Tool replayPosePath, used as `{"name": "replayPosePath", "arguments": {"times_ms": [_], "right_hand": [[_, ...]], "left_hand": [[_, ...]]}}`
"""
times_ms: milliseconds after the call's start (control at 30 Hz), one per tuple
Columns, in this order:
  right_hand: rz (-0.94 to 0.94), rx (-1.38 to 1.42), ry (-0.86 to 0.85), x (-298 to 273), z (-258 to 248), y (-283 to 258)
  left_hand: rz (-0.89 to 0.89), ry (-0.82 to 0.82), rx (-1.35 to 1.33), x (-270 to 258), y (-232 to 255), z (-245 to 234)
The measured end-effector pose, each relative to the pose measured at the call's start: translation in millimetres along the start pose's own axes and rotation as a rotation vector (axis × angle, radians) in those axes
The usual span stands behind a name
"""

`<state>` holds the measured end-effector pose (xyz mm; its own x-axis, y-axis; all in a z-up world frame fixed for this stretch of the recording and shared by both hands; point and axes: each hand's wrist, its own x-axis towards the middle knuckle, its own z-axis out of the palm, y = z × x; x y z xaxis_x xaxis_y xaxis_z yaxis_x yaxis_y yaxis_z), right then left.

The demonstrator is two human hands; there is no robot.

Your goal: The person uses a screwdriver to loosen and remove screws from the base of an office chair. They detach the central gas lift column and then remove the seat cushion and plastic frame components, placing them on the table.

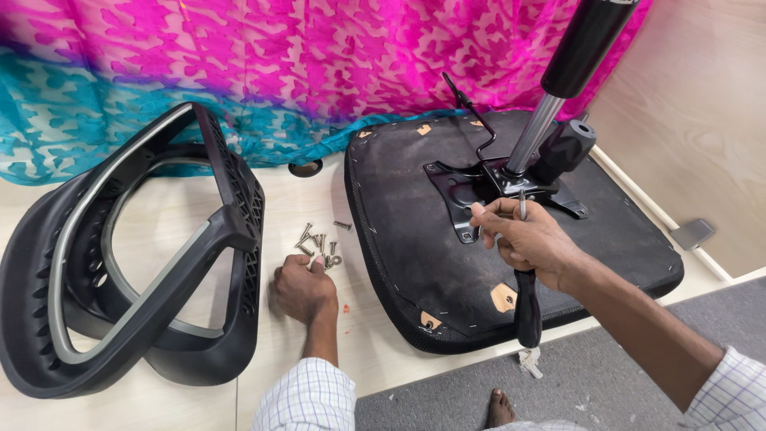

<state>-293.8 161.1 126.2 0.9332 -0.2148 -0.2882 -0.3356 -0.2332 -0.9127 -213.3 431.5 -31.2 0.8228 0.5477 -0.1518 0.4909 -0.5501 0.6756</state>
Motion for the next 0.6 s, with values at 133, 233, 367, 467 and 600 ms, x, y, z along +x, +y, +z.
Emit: {"name": "replayPosePath", "arguments": {"times_ms": [133,233,367,467,600], "right_hand": [[0.009,0.035,0.057,-1.4,-6.4,1.9],[0.013,0.093,0.107,-1.4,-12.5,0.8],[-0.016,0.166,0.144,-6.0,-32.1,-0.1],[-0.049,0.224,0.179,-8.9,-53.0,4.2],[-0.082,0.287,0.217,-5.0,-86.8,13.7]], "left_hand": [[-0.083,0.0,-0.149,-5.6,-6.0,1.1],[0.069,0.219,-0.027,-16.9,-6.9,-1.7],[0.192,0.173,-0.177,-50.7,15.7,-6.3],[0.419,0.196,-0.346,-90.3,53.0,-6.0],[0.736,0.16,-0.605,-148.1,116.0,0.0]]}}
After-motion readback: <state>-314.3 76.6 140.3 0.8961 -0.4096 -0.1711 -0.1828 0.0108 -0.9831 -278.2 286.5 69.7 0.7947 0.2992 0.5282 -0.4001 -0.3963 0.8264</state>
